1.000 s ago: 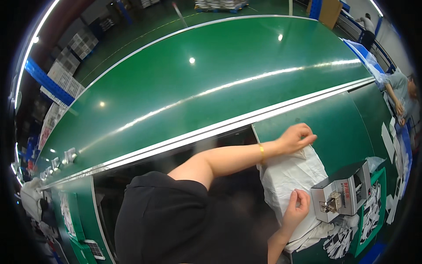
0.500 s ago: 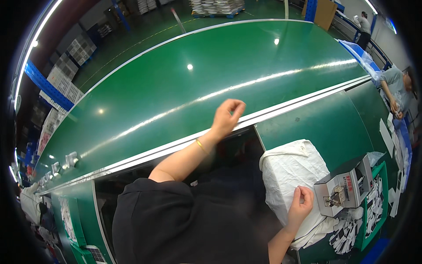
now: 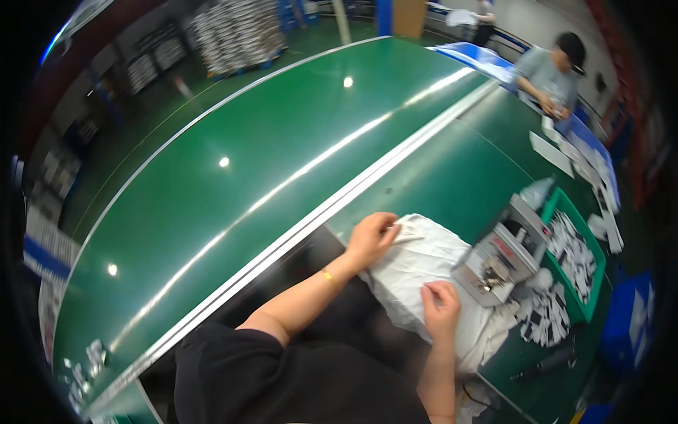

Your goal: Assembling a plastic electronic component housing using an electric screwdriver on a factory assembly line.

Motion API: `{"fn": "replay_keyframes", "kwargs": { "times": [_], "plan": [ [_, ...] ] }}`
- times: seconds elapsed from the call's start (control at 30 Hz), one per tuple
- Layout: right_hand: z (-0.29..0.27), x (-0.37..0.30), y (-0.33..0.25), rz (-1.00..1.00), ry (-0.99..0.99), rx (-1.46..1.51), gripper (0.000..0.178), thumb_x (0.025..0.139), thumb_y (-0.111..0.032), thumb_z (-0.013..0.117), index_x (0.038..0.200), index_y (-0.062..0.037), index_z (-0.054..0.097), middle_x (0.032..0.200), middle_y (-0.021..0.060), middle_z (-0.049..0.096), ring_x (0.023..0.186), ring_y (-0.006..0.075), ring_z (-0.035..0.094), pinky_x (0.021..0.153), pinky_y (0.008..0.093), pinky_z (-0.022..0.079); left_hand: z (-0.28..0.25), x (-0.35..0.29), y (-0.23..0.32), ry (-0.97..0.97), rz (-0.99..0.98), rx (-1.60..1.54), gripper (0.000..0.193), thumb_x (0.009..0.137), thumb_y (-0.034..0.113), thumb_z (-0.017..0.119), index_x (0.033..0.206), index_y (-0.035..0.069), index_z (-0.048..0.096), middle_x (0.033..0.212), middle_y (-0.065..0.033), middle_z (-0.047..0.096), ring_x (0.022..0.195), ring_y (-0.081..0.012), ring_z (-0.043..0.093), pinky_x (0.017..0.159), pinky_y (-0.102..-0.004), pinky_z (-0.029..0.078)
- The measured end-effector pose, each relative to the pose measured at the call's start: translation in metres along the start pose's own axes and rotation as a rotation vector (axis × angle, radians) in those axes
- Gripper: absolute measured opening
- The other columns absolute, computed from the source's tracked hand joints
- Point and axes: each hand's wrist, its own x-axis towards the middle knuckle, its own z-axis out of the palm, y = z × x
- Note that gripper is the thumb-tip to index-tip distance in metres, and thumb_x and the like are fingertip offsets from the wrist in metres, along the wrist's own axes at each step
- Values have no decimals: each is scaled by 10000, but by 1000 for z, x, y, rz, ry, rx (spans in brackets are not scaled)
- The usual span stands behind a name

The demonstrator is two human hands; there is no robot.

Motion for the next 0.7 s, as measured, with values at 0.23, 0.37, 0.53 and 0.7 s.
{"fn": "replay_keyframes", "kwargs": {
  "times": [0.23, 0.37, 0.53, 0.7],
  "plan": [
    [-1, 3, -9, -3, -18, 7, 71, 841, -59, 739, 897, -22, 715, 911, 95, 677, 836, 222, 666, 741, 300, 525, -6, 3, 9, -121, 31, 50, 192, 899, 223, 695, 983, 50, 686, 895, -123, 684, 850, -297, 659, 758, -395, 517],
    [-3, 1, -14, 25, -34, 12, 91, 842, -87, 750, 902, -25, 723, 908, 94, 676, 828, 219, 667, 740, 304, 527, -6, 1, 15, -131, 5, 73, 189, 900, 223, 687, 978, 50, 692, 908, -127, 681, 865, -318, 647, 778, -414, 505],
    [-4, 1, -15, 31, -36, 9, 103, 843, -110, 757, 900, -30, 728, 899, 87, 673, 834, 215, 665, 740, 310, 525, -6, 0, 15, -137, 19, 67, 172, 895, 209, 691, 971, 54, 693, 909, -131, 676, 863, -320, 642, 774, -412, 501],
    [-3, 1, -12, 8, -35, 2, 104, 839, -123, 764, 890, -38, 733, 896, 75, 674, 838, 222, 665, 735, 316, 521, -7, 1, 15, -106, 58, 107, 196, 904, 234, 694, 948, 43, 684, 873, -99, 669, 820, -263, 635, 742, -386, 506]
  ]
}}
